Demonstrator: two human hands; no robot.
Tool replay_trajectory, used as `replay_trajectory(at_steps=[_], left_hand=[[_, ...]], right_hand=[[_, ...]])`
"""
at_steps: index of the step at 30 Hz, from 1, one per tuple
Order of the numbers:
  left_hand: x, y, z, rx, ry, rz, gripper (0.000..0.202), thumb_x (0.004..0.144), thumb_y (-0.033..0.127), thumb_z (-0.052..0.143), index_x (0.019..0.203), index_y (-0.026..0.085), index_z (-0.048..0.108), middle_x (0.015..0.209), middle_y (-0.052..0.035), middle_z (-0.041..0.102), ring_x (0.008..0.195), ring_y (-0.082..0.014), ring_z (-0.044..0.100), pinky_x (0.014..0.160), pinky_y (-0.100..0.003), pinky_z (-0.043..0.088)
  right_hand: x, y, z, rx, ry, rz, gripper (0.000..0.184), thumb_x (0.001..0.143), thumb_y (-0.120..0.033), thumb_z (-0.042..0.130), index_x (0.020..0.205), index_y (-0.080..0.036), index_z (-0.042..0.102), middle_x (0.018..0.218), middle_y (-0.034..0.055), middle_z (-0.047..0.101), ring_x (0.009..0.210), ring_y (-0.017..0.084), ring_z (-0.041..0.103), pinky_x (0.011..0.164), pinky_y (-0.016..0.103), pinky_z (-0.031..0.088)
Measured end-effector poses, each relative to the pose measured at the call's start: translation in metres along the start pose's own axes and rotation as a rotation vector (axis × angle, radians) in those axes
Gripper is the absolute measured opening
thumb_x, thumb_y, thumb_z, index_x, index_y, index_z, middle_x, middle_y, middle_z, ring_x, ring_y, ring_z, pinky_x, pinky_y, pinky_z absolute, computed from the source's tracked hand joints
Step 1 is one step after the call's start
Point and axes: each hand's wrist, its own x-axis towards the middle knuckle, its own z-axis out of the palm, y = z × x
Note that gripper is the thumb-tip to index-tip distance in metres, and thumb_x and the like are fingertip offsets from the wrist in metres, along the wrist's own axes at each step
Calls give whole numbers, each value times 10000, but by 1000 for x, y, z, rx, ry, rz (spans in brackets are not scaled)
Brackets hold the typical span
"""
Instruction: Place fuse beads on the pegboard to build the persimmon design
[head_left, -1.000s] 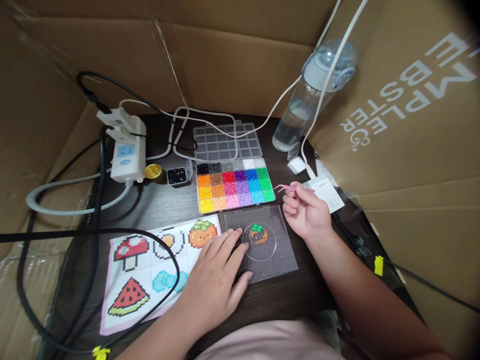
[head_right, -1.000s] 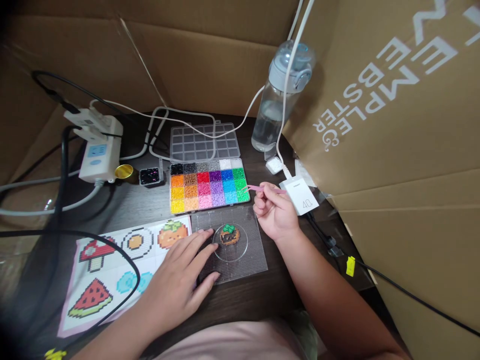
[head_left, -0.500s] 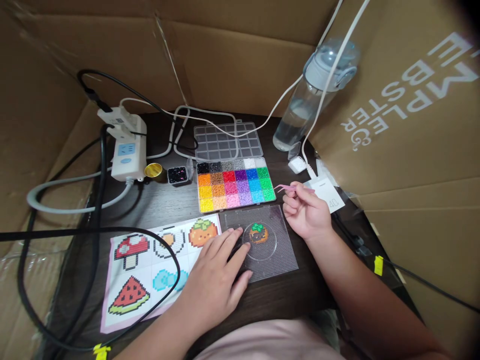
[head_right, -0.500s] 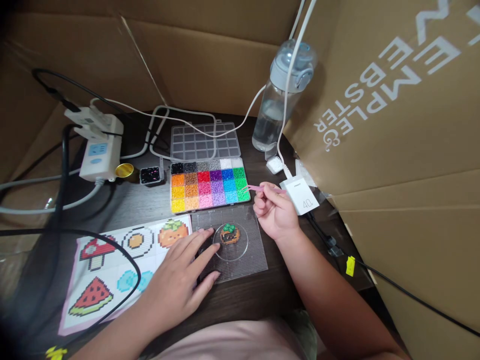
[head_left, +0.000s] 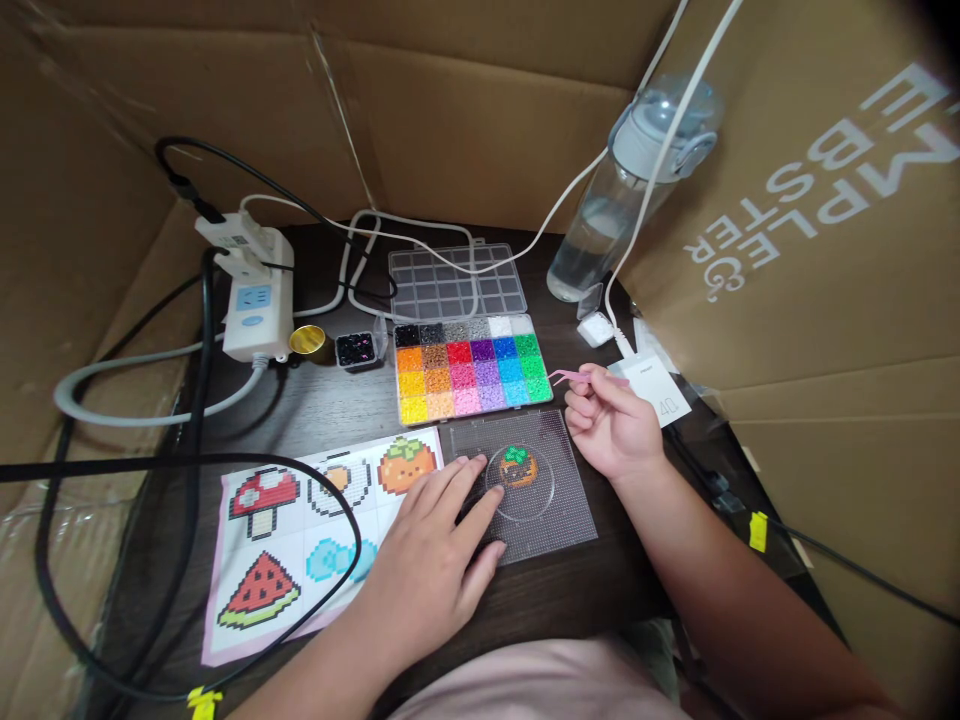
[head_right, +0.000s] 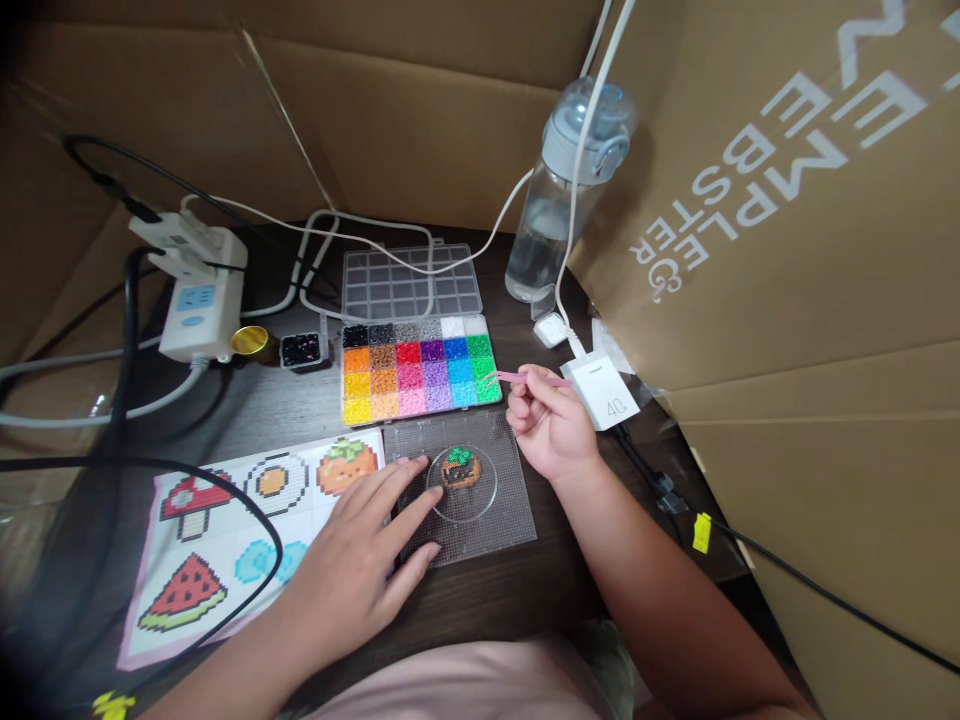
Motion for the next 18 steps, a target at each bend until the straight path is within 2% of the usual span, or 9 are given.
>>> replay_trajectory(at_steps=[18], left_hand=[[0,0,0,3,-12,-3,392,944,255,549,1329,180,559,1500,-158,429,1356,-345,423,1077,-555,404]], right_hand=[[0,1,1,-5,11,-14,165,692,-210,779,794,-179,652,611,-43,587,440,52,479,378,156,393]])
